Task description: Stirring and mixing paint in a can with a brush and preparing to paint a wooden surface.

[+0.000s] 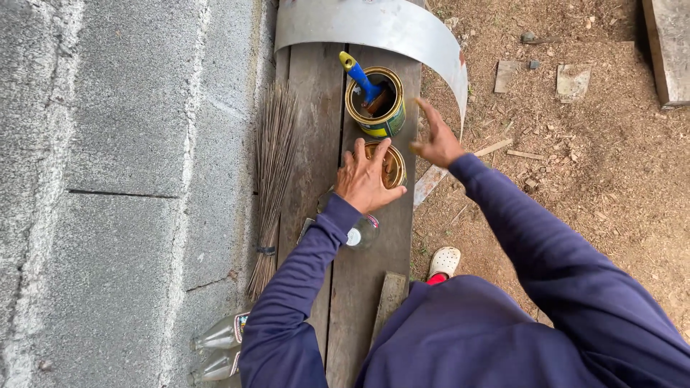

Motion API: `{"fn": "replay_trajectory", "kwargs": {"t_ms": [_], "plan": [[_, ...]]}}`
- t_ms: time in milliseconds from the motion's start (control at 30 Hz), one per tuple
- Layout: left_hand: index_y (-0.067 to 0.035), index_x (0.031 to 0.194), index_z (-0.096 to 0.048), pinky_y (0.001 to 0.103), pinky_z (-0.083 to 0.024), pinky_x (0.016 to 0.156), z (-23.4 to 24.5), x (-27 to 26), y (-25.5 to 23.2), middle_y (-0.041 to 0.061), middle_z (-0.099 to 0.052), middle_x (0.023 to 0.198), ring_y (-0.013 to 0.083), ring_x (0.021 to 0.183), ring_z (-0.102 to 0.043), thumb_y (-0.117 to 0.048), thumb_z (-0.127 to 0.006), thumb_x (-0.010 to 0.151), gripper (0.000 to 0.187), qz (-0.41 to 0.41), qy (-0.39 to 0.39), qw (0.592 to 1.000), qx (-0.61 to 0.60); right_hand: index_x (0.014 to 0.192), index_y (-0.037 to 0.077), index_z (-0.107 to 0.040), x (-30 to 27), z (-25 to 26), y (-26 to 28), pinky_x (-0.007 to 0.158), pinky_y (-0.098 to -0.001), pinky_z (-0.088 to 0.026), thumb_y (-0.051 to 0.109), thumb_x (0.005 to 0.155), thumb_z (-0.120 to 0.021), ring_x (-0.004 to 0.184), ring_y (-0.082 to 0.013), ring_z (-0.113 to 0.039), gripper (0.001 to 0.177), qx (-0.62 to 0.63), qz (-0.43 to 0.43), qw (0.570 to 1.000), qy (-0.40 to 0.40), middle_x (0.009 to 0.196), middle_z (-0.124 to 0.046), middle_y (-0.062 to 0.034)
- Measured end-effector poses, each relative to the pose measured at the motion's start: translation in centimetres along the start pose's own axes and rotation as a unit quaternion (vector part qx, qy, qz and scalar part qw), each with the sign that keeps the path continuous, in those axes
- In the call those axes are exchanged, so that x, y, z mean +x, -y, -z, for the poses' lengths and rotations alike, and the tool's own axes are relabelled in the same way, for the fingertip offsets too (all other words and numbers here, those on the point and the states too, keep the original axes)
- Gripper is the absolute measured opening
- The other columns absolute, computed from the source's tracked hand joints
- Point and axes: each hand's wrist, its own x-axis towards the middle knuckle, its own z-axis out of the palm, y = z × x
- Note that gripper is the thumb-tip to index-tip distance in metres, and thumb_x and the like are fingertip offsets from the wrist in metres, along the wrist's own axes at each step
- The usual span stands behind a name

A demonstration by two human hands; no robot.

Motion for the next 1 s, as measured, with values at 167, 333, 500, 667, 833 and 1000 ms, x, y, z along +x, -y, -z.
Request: {"fn": "replay_trajectory", "kwargs": {"t_ms": [167, 333, 500, 667, 833, 1000], "plan": [[-0.020, 0.151, -0.039, 0.063, -0.054, 0.086, 0.3, 0.6, -0.2, 0.027, -0.038, 0.144, 0.0535, 0.118, -0.051, -0.060, -0.086, 0.066, 0.106, 0.011, 0.004, 1.000, -0.028, 0.165, 0.012, -0.004, -8.2, -1.4, 3.7, 0.125, -0.0571, -0.015, 0.021, 0.065, -0.090, 0.160, -0.0393, -0.011, 0.132, 0.004, 0.052, 0.994, 0.092, 0.172, -0.006, -0.0247], [-0.017, 0.153, -0.038, 0.062, -0.055, 0.085, -1.3, 1.0, 0.3, 0.031, -0.038, 0.144, 0.0567, 0.116, -0.052, -0.060, -0.080, 0.074, 0.100, 0.015, 0.006, 1.000, 0.004, 0.161, 0.011, 0.000, -7.4, -6.2, 4.1, 0.125, -0.0534, -0.021, 0.036, 0.055, -0.101, 0.154, -0.0386, -0.017, 0.148, 0.016, 0.069, 0.996, 0.054, 0.168, -0.012, -0.0233], [-0.016, 0.158, -0.032, 0.061, -0.056, 0.082, -2.5, 0.7, 1.5, 0.038, -0.036, 0.145, 0.0586, 0.111, -0.055, -0.059, -0.069, 0.084, 0.093, -0.032, -0.032, 0.998, 0.039, 0.163, 0.009, -0.009, -5.5, -7.6, 2.7, 0.127, -0.0519, -0.030, 0.035, 0.060, -0.100, 0.152, -0.0406, -0.036, 0.139, 0.100, 0.190, 0.977, -0.019, 0.166, -0.029, -0.0240], [-0.015, 0.160, -0.026, 0.061, -0.056, 0.080, -2.0, 0.7, 0.7, 0.041, -0.034, 0.145, 0.0615, 0.109, -0.054, -0.057, -0.064, 0.088, 0.091, -0.046, 0.000, 0.995, 0.083, 0.163, 0.008, -0.015, -6.1, -7.7, 2.3, 0.124, -0.0483, -0.039, 0.035, 0.062, -0.097, 0.148, -0.0391, -0.047, 0.133, 0.101, 0.159, 0.981, -0.032, 0.160, -0.042, -0.0213], [-0.018, 0.161, -0.023, 0.063, -0.055, 0.080, -1.7, -0.3, -1.6, 0.043, -0.034, 0.142, 0.0613, 0.103, -0.055, -0.052, -0.059, 0.090, 0.087, -0.083, 0.025, 0.993, 0.085, 0.161, 0.005, -0.018, -9.3, -5.5, 2.4, 0.121, -0.0495, -0.037, 0.039, 0.057, -0.100, 0.145, -0.0432, -0.042, 0.137, 0.026, 0.193, 0.977, -0.086, 0.156, -0.037, -0.0255], [-0.017, 0.164, -0.024, 0.061, -0.053, 0.093, 0.4, -1.8, -5.9, 0.032, -0.046, 0.136, 0.0542, 0.113, -0.057, -0.044, -0.049, 0.103, 0.071, -0.203, -0.003, 0.975, -0.094, 0.161, 0.006, -0.025, -14.9, -0.1, 2.1, 0.124, -0.0480, -0.042, 0.043, 0.063, -0.096, 0.146, -0.0380, -0.049, 0.127, 0.062, 0.169, 0.978, -0.106, 0.155, -0.044, -0.0198]]}}
